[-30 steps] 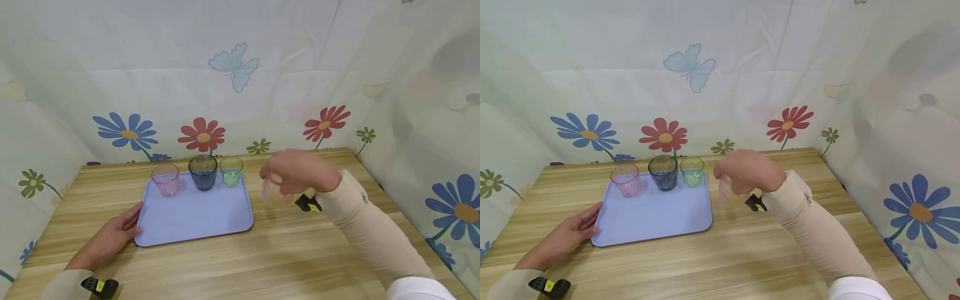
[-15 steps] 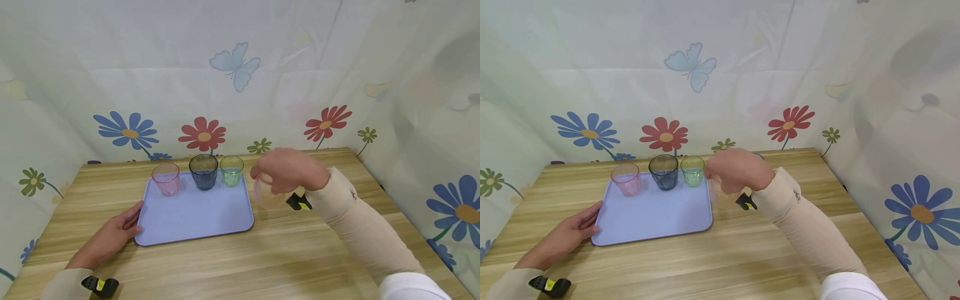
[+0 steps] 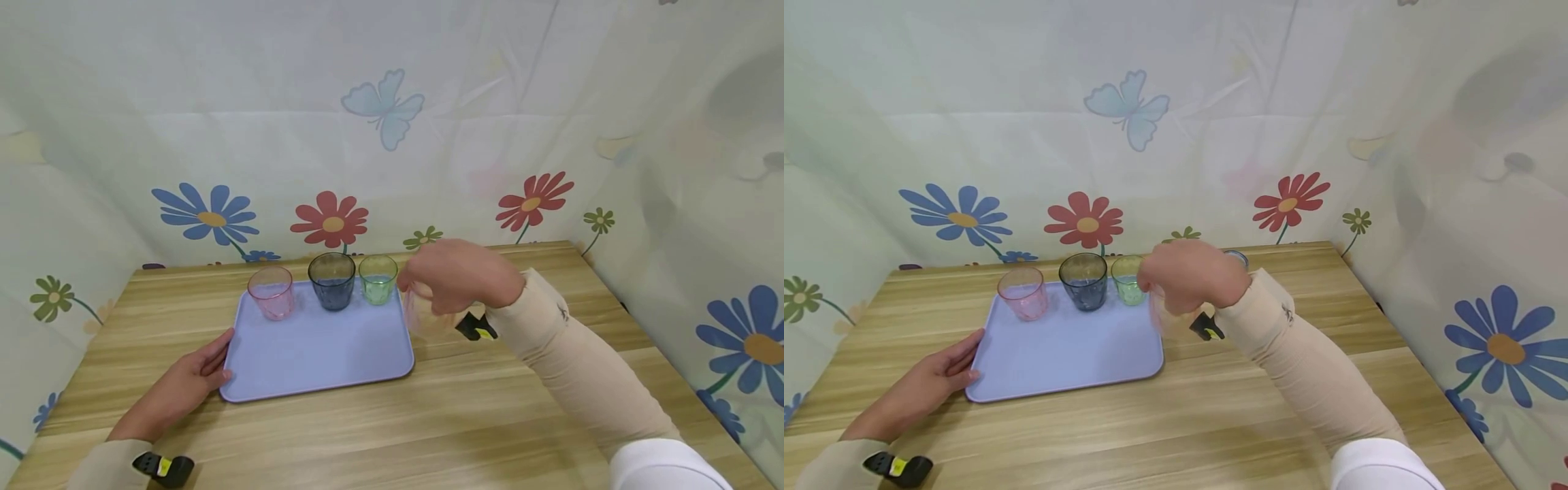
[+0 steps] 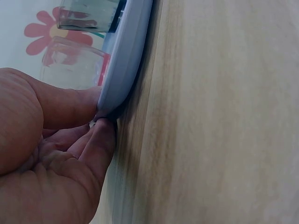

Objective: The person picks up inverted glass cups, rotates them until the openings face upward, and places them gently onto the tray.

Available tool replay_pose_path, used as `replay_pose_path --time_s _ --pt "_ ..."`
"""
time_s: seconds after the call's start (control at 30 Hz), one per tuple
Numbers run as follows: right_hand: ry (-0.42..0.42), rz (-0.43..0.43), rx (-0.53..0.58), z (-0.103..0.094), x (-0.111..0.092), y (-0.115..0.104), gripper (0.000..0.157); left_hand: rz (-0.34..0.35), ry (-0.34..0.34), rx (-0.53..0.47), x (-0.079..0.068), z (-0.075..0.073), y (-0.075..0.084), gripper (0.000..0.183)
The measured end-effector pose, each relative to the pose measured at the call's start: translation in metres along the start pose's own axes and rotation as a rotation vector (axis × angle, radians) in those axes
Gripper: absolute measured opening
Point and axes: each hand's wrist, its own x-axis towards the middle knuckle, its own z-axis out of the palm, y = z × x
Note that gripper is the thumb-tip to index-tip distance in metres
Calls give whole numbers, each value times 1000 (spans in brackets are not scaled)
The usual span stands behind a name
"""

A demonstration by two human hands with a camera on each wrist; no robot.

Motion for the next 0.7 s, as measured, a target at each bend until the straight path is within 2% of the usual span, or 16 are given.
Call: replay_pose_path --time_s 0.3,0.7 --pt "-2 -14 -13 -2 8 -4 50 27 1 -18 -1 2 -3 77" --pt "0 -19 -18 -7 14 -8 48 23 -1 -13 -1 0 -2 77"
